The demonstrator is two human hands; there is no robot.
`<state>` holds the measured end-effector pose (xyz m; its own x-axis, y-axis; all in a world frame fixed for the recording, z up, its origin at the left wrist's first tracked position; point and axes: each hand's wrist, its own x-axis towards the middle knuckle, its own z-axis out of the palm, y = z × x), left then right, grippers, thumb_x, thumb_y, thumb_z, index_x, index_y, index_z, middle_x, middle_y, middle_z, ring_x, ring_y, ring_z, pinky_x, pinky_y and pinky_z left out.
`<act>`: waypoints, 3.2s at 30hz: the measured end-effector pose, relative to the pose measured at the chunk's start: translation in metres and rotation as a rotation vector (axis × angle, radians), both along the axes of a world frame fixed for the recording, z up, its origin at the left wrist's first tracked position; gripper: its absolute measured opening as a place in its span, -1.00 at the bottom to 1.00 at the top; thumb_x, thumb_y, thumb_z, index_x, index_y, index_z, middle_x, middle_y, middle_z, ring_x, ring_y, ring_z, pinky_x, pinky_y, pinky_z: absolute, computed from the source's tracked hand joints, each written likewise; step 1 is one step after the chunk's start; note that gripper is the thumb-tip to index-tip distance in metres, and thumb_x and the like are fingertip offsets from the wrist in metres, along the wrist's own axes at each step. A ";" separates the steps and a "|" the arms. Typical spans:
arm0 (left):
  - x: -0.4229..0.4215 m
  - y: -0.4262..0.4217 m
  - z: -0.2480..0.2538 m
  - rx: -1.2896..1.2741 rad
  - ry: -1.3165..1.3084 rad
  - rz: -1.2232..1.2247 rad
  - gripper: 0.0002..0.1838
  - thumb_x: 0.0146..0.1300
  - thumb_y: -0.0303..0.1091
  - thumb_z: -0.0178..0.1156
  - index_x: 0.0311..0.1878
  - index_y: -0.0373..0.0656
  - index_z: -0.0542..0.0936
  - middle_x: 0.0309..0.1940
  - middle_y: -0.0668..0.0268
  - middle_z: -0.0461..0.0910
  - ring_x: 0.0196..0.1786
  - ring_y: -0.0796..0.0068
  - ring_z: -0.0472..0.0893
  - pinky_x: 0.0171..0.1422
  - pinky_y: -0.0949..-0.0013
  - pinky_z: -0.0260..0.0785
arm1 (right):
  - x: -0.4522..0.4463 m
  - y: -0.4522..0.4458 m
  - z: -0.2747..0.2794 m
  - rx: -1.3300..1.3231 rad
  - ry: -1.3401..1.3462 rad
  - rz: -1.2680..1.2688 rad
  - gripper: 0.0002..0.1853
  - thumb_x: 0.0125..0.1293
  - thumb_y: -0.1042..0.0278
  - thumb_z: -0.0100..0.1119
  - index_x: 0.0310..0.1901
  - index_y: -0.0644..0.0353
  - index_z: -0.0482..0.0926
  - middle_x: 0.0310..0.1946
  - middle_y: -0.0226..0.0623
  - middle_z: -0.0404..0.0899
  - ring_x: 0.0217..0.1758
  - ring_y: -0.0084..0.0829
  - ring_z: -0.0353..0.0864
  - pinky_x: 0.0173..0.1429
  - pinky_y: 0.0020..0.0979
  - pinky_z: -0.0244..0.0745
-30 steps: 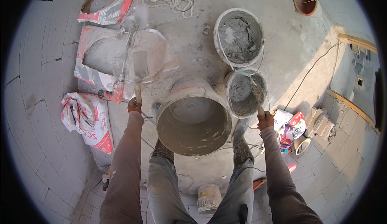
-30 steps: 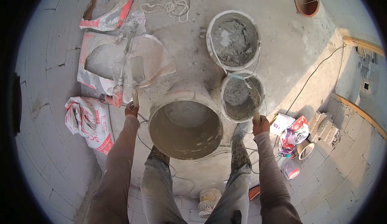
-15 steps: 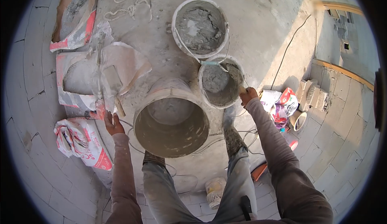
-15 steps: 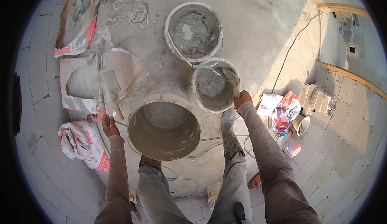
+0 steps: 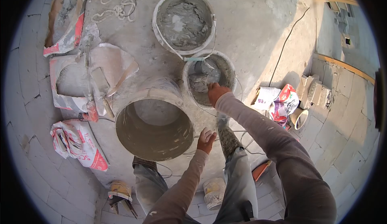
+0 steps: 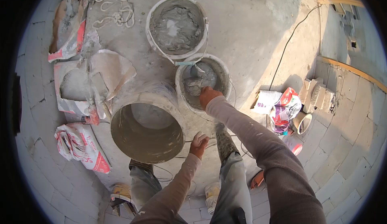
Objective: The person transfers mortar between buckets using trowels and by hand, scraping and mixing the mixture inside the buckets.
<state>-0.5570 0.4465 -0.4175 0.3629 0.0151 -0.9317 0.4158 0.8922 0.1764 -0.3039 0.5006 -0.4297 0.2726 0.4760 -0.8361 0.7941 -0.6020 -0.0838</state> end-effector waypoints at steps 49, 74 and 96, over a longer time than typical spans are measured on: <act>0.268 0.087 0.128 0.496 0.559 -0.069 -0.63 0.26 -0.14 0.36 0.02 -0.09 0.52 -0.13 0.18 0.68 -0.17 0.22 0.67 -0.14 0.18 0.44 | 0.214 0.044 0.306 0.239 0.124 0.128 -0.38 0.30 0.25 0.13 0.37 0.21 0.27 0.02 -0.01 0.51 -0.08 0.03 0.67 0.00 -0.05 0.61; 0.391 0.240 0.178 0.082 0.485 1.357 -0.25 0.36 0.04 0.23 0.42 -0.23 0.25 0.32 0.24 0.40 0.14 0.10 0.59 -0.06 0.19 0.60 | 0.318 0.252 0.183 -0.006 0.636 0.956 -0.67 0.18 0.24 0.21 -0.02 0.11 0.62 0.06 -0.02 0.45 -0.10 -0.04 0.71 -0.04 -0.13 0.64; 0.461 0.313 0.094 0.911 1.082 0.164 -0.13 0.29 -0.13 0.09 0.58 -0.19 -0.03 0.60 0.04 -0.06 0.65 0.01 -0.18 0.49 -0.53 -0.54 | 0.337 0.318 0.113 0.177 0.652 0.858 -0.51 0.09 -0.08 0.38 0.01 0.00 0.66 -0.15 -0.14 0.70 -0.03 -0.08 0.68 0.12 -0.13 0.57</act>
